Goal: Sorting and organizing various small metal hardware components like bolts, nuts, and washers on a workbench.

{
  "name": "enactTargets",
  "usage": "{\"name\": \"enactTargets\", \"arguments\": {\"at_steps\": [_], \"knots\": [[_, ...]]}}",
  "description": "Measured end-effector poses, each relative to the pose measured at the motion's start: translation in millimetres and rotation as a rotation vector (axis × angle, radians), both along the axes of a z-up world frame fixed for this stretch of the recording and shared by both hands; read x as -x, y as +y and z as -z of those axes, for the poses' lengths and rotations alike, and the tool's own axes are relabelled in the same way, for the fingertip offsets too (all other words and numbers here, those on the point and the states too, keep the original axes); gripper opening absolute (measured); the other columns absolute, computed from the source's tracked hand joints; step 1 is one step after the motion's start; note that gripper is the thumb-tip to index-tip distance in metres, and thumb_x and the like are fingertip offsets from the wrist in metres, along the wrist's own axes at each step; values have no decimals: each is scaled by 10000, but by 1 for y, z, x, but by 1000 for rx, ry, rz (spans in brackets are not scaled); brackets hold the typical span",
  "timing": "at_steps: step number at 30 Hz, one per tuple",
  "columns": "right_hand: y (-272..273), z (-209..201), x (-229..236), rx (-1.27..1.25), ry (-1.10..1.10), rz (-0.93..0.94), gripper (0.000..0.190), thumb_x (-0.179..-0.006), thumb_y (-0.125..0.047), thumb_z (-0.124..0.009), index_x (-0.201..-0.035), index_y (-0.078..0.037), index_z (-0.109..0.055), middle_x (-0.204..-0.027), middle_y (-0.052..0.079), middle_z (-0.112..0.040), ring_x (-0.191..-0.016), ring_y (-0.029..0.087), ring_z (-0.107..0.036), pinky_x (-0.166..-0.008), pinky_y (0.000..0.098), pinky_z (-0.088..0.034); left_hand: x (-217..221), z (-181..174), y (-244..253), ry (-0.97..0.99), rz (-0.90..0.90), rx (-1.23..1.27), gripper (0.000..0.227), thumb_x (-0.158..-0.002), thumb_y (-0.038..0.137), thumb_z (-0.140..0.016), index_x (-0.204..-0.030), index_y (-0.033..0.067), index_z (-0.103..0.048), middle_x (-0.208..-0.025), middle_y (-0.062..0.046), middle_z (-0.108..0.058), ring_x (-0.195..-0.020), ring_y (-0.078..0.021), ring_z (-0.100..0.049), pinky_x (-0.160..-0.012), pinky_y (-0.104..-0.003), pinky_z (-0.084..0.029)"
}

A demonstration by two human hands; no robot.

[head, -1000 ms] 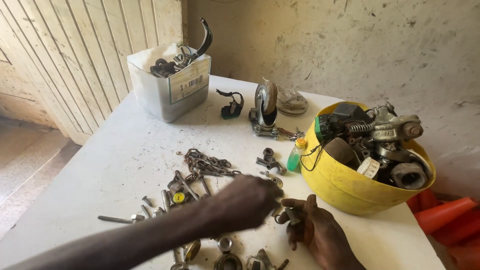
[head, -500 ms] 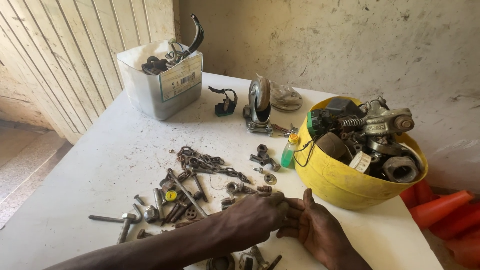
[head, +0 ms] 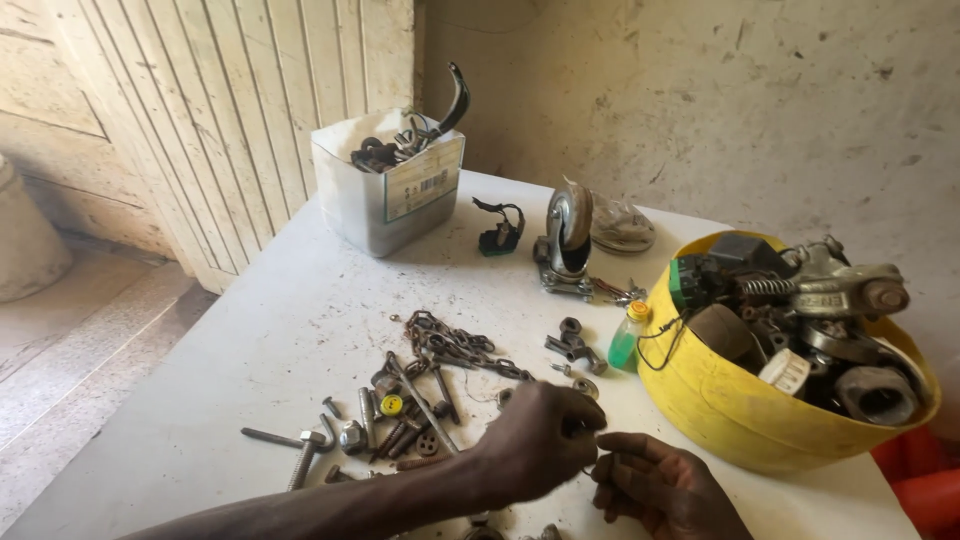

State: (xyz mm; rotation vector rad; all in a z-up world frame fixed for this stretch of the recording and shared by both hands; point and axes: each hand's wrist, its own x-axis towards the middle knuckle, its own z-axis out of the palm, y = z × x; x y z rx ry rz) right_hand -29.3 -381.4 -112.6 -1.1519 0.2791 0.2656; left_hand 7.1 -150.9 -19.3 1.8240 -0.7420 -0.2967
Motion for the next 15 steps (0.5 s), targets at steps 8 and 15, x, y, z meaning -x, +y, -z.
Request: {"name": "enactTargets", "arguments": {"at_steps": [8,15], "knots": [[-3,12,-3,10,-7,138,343,-878,89,-602,-1212,160,-639,-943,361,-656,-726,484,-630,-573,529,-475,-175,16,91,-872,-605,192,259,-850,-125,-554,-937,47,-728,-978,-127,-753,-930,-265,-718,-827,-382,-618],[43,-32,12,443,-173,405,190,-931,-32,-633,-1022,100,-734,-703,206,-653,-457,231,-515,-375,326,-343,-369,-38,211,-1221,-965,-121,250,-716,54,-674,-911,43,-830,-925,-142,-788,-770,-273,-747,-646,-383,-560]]}}
